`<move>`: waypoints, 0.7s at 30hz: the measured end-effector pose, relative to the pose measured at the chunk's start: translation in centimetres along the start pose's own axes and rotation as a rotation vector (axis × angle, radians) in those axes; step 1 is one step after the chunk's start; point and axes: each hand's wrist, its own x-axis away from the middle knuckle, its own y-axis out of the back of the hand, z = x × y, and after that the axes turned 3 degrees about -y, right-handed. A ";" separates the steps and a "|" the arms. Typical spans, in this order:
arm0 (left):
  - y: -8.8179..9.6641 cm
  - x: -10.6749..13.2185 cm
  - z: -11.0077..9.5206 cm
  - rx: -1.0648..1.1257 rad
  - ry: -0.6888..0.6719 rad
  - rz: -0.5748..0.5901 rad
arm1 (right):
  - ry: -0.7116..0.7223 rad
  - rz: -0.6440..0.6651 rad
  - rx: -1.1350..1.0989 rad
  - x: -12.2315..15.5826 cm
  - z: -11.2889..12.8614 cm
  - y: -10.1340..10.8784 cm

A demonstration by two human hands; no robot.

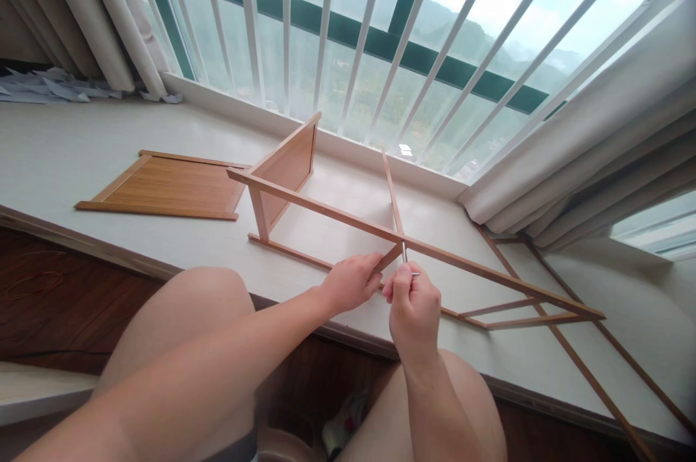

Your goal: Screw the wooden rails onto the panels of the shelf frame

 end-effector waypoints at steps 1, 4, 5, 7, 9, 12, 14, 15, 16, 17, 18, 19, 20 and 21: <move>0.0 0.0 0.0 0.000 0.001 0.001 | 0.003 0.004 -0.002 0.0 0.0 0.0; 0.2 0.0 -0.1 0.002 0.003 -0.001 | -0.049 0.091 -0.226 0.0 0.0 -0.2; 0.3 0.0 -0.1 0.007 0.003 0.002 | -0.087 0.133 -0.358 0.0 0.0 -0.4; 0.4 0.0 -0.1 0.024 0.007 0.018 | -0.165 0.202 -0.604 0.2 0.0 -0.8; 0.4 0.0 -0.1 0.044 0.014 0.031 | -0.214 0.238 -0.751 0.4 0.1 -1.1; 0.4 0.0 0.0 0.059 0.016 0.032 | -0.248 0.258 -0.867 0.6 0.4 -1.2; 0.4 0.0 0.0 0.056 0.019 0.030 | -0.280 0.264 -0.936 0.7 0.7 -1.2; 0.3 0.0 0.0 0.052 0.021 0.029 | -0.298 0.268 -0.963 0.6 0.8 -1.2; 0.3 0.0 0.0 0.047 0.023 0.028 | -0.312 0.270 -0.982 0.6 0.9 -1.1; 0.3 0.0 0.0 0.042 0.024 0.026 | -0.323 0.275 -0.996 0.6 0.9 -1.1; 0.3 0.0 0.0 0.040 0.023 0.023 | -0.332 0.284 -1.010 0.6 1.0 -1.0; 0.3 0.0 0.1 0.042 0.019 0.020 | -0.341 0.302 -1.033 0.6 1.0 -1.0; 0.3 0.0 0.1 0.048 0.010 0.015 | -0.356 0.330 -1.069 0.7 1.1 -1.0; 0.3 0.0 0.1 0.057 -0.003 0.009 | -0.377 0.364 -1.117 0.7 1.2 -1.0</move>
